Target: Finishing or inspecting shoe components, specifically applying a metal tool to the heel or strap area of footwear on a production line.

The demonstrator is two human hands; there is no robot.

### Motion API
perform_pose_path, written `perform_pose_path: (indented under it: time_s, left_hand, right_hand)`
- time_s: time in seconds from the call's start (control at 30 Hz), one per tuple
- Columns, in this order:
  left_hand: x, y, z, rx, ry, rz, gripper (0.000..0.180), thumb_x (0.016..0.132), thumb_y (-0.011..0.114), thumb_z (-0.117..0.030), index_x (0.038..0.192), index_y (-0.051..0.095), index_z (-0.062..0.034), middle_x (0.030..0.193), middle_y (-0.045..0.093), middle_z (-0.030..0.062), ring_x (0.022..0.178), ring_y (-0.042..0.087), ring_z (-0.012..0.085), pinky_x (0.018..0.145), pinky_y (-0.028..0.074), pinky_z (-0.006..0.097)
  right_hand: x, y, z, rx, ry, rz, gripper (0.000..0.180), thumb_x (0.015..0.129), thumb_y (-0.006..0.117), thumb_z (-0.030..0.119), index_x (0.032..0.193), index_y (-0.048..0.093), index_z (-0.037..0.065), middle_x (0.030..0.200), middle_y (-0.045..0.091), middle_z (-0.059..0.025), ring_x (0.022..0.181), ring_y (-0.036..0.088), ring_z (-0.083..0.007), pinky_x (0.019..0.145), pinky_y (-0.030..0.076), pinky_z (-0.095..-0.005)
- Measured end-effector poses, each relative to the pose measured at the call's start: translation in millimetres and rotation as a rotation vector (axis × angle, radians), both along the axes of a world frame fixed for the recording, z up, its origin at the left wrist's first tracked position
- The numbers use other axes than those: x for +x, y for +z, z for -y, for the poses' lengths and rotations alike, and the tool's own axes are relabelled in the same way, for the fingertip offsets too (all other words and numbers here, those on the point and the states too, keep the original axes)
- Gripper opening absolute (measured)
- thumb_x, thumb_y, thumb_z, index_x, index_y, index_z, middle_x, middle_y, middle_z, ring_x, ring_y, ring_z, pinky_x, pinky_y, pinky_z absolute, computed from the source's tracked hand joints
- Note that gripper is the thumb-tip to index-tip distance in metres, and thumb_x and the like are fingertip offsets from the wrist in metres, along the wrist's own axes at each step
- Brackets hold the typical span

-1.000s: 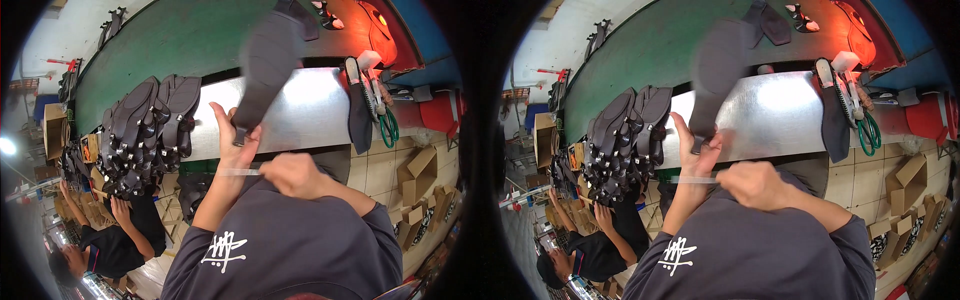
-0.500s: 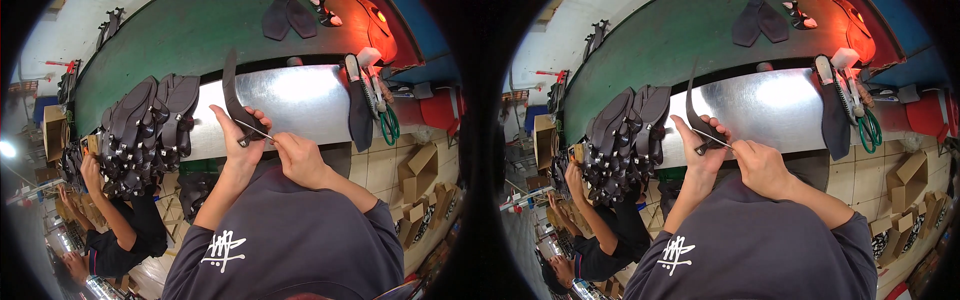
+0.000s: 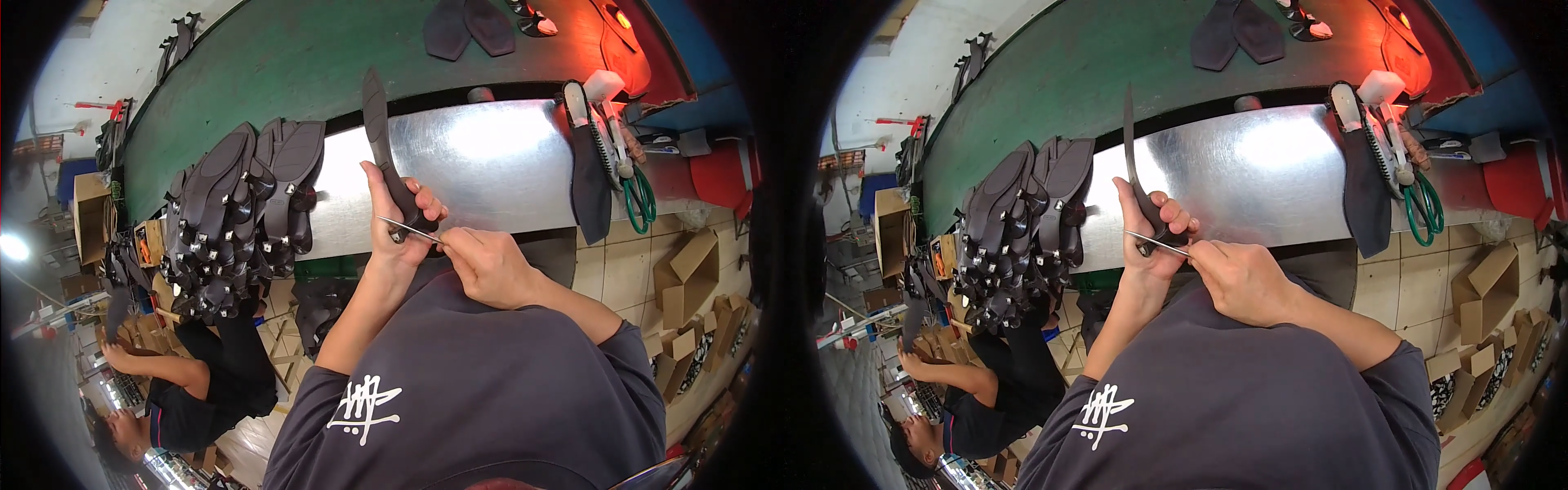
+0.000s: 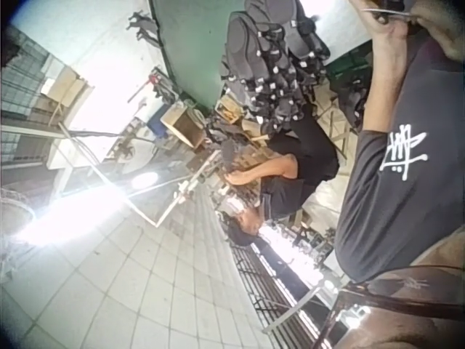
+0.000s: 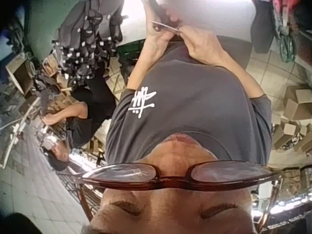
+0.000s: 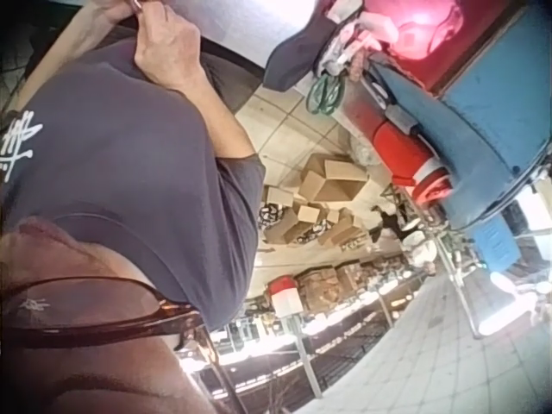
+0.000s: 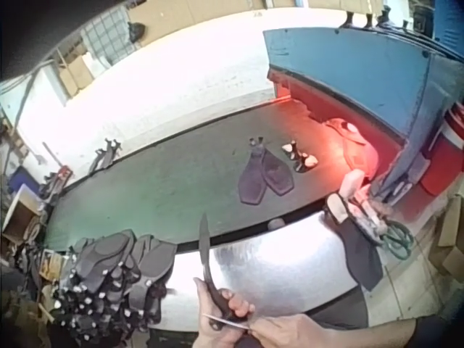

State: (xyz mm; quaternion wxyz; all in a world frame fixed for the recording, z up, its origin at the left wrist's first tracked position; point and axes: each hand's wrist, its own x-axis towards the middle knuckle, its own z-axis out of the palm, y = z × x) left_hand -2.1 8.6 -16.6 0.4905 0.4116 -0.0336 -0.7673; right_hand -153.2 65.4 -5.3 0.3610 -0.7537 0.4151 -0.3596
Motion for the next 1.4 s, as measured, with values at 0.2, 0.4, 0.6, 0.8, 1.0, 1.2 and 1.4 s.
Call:
perform_pose_path:
  time_s: [0.2,0.4,0.6,0.8,1.0,1.2,1.4]
  left_hand:
    - [-1,-11,7,0.068,0.005,-0.003,0.063,0.083,0.043,-0.076,0.070,0.051,-0.0150,0.057,0.047,-0.0005,0.053,0.048,0.0164,0.062,0.043,0.034]
    - [11,-4,16,-0.001,0.086,-0.086,0.065,0.082,0.045,-0.075,0.070,0.052,-0.0123,0.061,0.052,0.0021,0.056,0.051,0.0185,0.073,0.046,0.034]
    - [-1,10,12,-0.103,0.174,-0.213,0.067,0.079,0.044,-0.077,0.062,0.052,-0.0133,0.058,0.052,0.0006,0.055,0.050,0.0181,0.091,0.044,0.037]
    - [-2,1,10,-0.224,0.162,-0.277,0.070,0.079,0.039,-0.080,0.061,0.052,-0.0137,0.055,0.048,0.0000,0.053,0.048,0.0190,0.078,0.044,0.036]
    - [-1,1,10,-0.382,0.118,-0.275,0.073,0.082,0.032,-0.079,0.061,0.053,-0.0131,0.053,0.047,0.0009,0.051,0.047,0.0207,0.077,0.044,0.037]
    - [-1,-5,11,-0.417,0.100,-0.339,0.072,0.082,0.033,-0.079,0.060,0.054,-0.0135,0.053,0.047,0.0008,0.048,0.046,0.0204,0.077,0.044,0.036]
    - [-8,7,17,-0.225,0.155,-0.371,0.067,0.079,0.042,-0.079,0.061,0.054,-0.0147,0.054,0.046,-0.0013,0.051,0.046,0.0178,0.074,0.045,0.034]
  right_hand:
    - [8,0,-20,-0.152,0.220,-0.033,0.013,0.074,0.061,0.003,0.086,0.057,0.006,0.071,0.059,-0.0093,0.063,0.061,-0.0277,0.055,0.048,-0.0371]
    - [2,1,1,0.004,-0.060,0.166,0.003,0.089,0.056,0.003,0.091,0.056,0.004,0.081,0.065,-0.0108,0.070,0.064,-0.0303,0.059,0.050,-0.0371]
    - [7,-8,2,0.047,-0.162,0.044,0.005,0.089,0.056,0.003,0.090,0.052,0.004,0.075,0.060,-0.0139,0.066,0.061,-0.0336,0.057,0.047,-0.0409]
    - [16,-13,0,-0.075,-0.181,0.002,0.010,0.088,0.057,0.003,0.087,0.047,0.003,0.071,0.058,-0.0153,0.063,0.060,-0.0348,0.053,0.046,-0.0405]
    - [13,-5,1,0.004,-0.073,0.059,0.008,0.087,0.055,-0.001,0.086,0.047,0.001,0.070,0.054,-0.0182,0.064,0.057,-0.0381,0.054,0.045,-0.0419]
    - [11,-7,0,0.052,0.010,0.136,0.008,0.087,0.055,-0.001,0.088,0.048,0.001,0.071,0.056,-0.0175,0.064,0.059,-0.0366,0.055,0.046,-0.0401]
    - [13,-4,-7,0.116,0.126,0.245,0.008,0.090,0.056,0.006,0.087,0.050,0.004,0.074,0.061,-0.0147,0.068,0.063,-0.0328,0.056,0.048,-0.0388]
